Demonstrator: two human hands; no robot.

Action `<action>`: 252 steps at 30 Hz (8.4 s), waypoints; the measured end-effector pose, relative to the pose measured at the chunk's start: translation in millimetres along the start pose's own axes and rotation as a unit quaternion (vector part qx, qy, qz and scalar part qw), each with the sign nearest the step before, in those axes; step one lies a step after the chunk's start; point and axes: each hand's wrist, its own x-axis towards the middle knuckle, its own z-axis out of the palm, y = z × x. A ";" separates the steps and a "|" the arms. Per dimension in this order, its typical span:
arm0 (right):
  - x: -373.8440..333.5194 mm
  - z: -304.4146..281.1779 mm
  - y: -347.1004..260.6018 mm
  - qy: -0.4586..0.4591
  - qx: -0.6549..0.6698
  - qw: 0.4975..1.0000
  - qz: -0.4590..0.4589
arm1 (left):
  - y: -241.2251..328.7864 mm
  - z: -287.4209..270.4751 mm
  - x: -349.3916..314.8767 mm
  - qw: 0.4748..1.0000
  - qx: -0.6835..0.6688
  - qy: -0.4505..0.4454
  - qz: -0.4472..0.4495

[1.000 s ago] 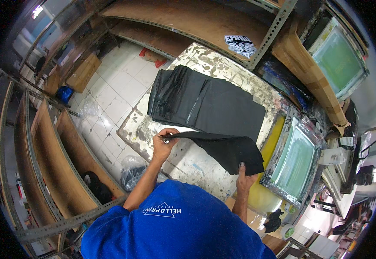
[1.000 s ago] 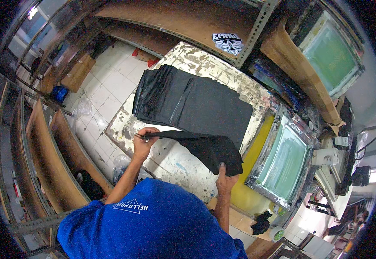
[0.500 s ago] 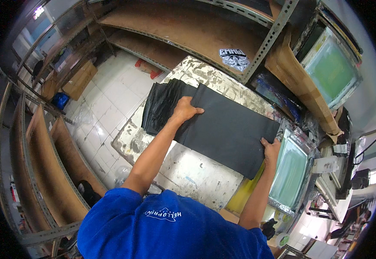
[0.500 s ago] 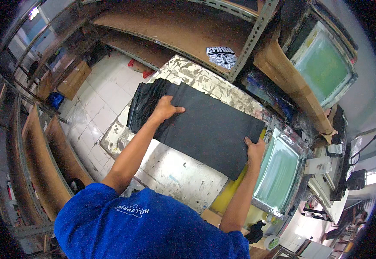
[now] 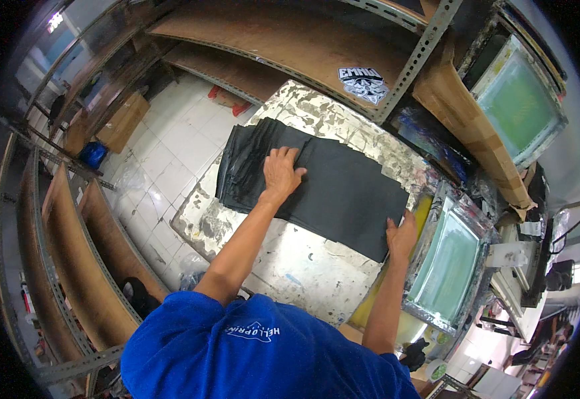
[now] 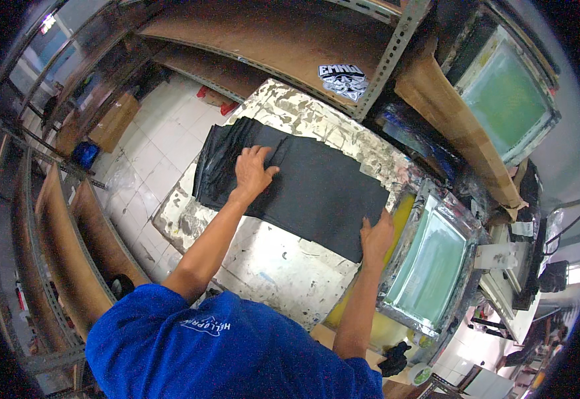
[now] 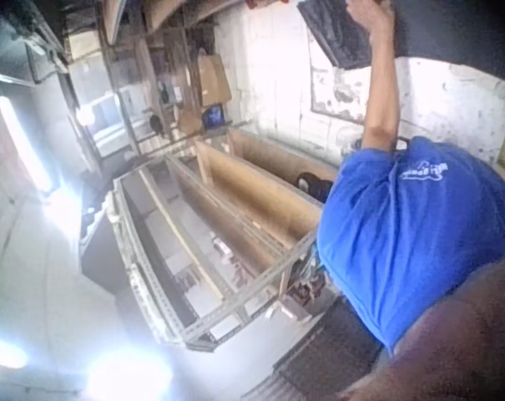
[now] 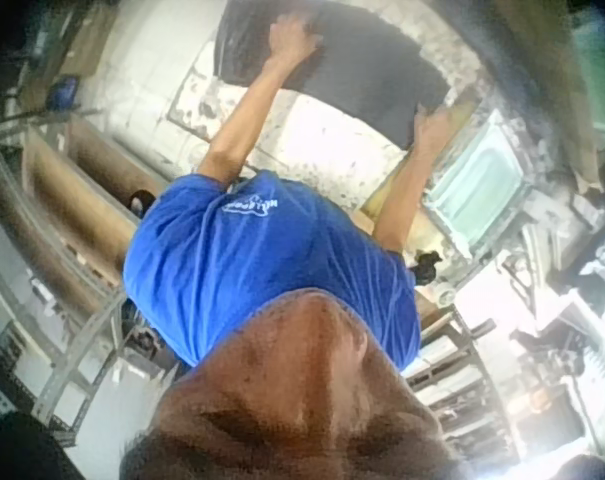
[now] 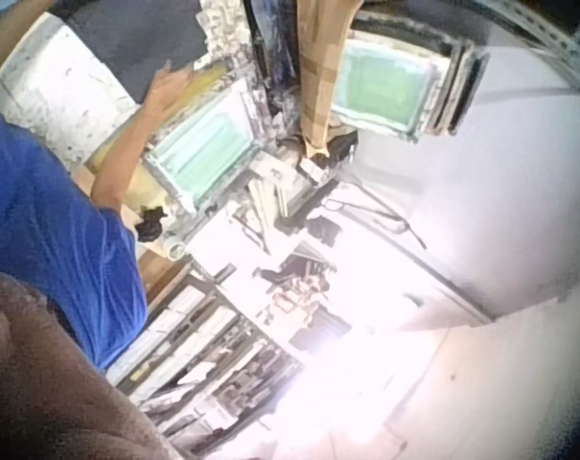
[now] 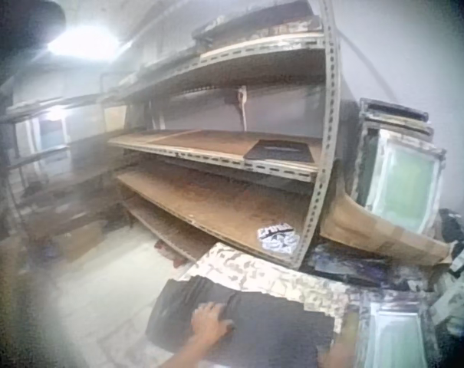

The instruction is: The person stacks black paper sheets on a table, lifting them individually and aligning them into a single pile.

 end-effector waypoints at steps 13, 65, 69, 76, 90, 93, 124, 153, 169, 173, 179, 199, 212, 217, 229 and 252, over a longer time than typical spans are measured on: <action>-162.2 32.9 -41.0 -0.079 0.214 0.958 -0.174 | -58.1 -50.8 19.1 0.940 0.290 -0.101 -0.150; -310.4 -145.7 227.1 0.346 -0.107 0.877 0.316 | 8.0 -0.8 -181.8 0.988 -0.009 -0.123 0.096; -220.5 -174.2 112.4 0.386 0.104 0.873 0.279 | 6.1 -0.9 -185.5 0.991 0.006 -0.097 0.097; -112.5 -86.8 3.4 0.129 0.394 0.907 0.072 | 12.5 6.3 -181.5 0.986 0.015 -0.130 0.102; -6.4 -4.9 20.3 0.124 0.116 0.984 -0.059 | 16.3 2.5 -180.1 0.989 -0.005 -0.138 0.061; -14.7 10.3 17.9 -0.030 0.116 0.983 -0.137 | 16.6 1.5 -179.9 0.988 -0.009 -0.139 0.061; -66.0 -17.0 24.3 -0.074 -0.029 0.997 0.019 | 19.0 -2.1 -177.2 0.987 -0.018 -0.145 0.062; -214.2 -198.0 121.7 -0.169 -0.009 0.947 0.271 | -62.9 -62.8 -85.9 0.975 0.019 0.210 -0.070; -202.8 -121.6 30.5 -0.342 0.201 0.899 0.183 | -61.8 -51.8 2.7 0.955 0.172 -0.114 -0.212; -202.7 -109.7 36.7 -0.345 0.178 0.910 0.148 | -51.0 -55.0 0.2 0.962 0.210 -0.068 -0.162; -203.8 -98.1 44.6 -0.340 0.177 0.912 0.144 | -50.3 -34.8 -4.1 0.967 0.244 -0.015 -0.077; -219.0 -77.5 64.8 -0.309 0.198 0.914 0.174 | -47.5 -54.0 53.8 0.947 0.045 -0.180 -0.262; -208.4 -84.6 51.5 -0.309 0.209 0.911 0.174 | -32.9 -161.8 106.3 0.932 -0.334 -0.033 -0.139; -203.7 -72.8 58.3 -0.305 0.201 0.923 0.120 | -5.6 -222.4 118.4 0.916 -0.389 -0.043 -0.088; -89.8 51.4 -98.7 -0.448 0.731 0.484 0.176 | 65.7 -311.8 85.9 0.884 -0.466 -0.039 -0.014; -101.9 -38.2 -32.9 -0.208 0.637 0.698 0.253 | -138.5 -197.1 -173.8 0.712 -0.607 -0.034 -0.352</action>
